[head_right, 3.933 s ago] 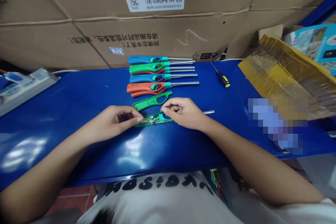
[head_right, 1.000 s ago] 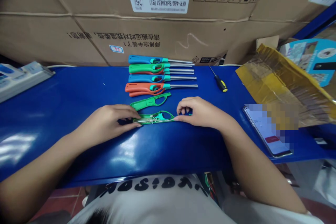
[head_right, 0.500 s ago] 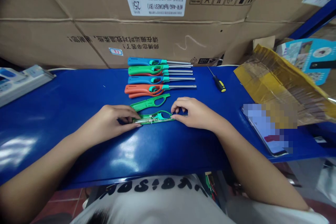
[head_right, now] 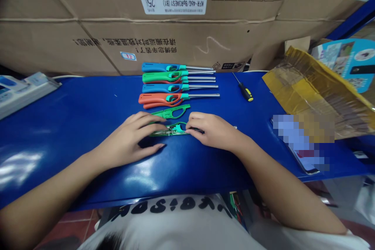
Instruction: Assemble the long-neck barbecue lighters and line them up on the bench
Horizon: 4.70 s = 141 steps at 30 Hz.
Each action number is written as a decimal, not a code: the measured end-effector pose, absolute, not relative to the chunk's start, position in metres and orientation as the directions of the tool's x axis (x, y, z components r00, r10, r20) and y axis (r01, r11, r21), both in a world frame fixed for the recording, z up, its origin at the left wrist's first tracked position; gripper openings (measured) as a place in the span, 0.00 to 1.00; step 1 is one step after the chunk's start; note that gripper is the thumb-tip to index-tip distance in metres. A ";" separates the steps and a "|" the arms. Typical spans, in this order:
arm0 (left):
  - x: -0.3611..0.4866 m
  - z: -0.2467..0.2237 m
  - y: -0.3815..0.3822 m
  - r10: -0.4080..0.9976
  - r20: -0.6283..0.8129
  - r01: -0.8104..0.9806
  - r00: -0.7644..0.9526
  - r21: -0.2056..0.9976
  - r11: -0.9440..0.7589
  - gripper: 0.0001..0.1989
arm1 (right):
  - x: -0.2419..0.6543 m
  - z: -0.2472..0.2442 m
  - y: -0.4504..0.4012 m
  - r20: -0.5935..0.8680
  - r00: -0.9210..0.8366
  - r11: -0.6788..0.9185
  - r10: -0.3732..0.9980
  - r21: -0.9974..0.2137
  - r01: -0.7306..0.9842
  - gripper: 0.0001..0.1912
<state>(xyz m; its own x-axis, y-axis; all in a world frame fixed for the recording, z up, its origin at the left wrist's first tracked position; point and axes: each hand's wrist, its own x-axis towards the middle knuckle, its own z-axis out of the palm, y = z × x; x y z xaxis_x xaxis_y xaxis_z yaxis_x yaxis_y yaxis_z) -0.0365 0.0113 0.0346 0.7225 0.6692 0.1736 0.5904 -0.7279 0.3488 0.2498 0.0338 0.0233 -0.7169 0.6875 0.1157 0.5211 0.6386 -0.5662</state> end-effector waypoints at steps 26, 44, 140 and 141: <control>-0.026 0.019 0.003 0.563 0.179 0.526 0.806 0.216 -0.822 0.20 | 0.250 0.023 0.033 0.136 -0.744 0.664 0.655 -0.573 0.480 0.12; -0.028 0.015 0.008 0.570 0.251 0.501 0.783 0.289 -0.816 0.17 | 0.249 0.022 0.032 0.114 -0.729 0.649 0.675 -0.561 0.513 0.11; -0.038 0.020 0.012 0.641 0.246 0.651 0.727 0.049 -0.758 0.14 | 0.237 0.014 0.028 0.206 -0.762 0.789 0.614 -0.112 0.605 0.19; -0.039 0.018 0.013 0.638 0.260 0.646 0.725 0.064 -0.760 0.14 | 0.236 0.014 0.028 0.225 -0.774 0.802 0.591 -0.062 0.595 0.19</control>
<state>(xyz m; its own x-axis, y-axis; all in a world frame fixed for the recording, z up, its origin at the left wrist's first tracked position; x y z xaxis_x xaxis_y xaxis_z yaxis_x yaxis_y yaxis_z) -0.0386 0.0127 0.0185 0.7247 0.6382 0.2599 0.6464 -0.7603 0.0645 0.2363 0.0275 0.0145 -0.7742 0.5915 0.2254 0.5946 0.8017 -0.0616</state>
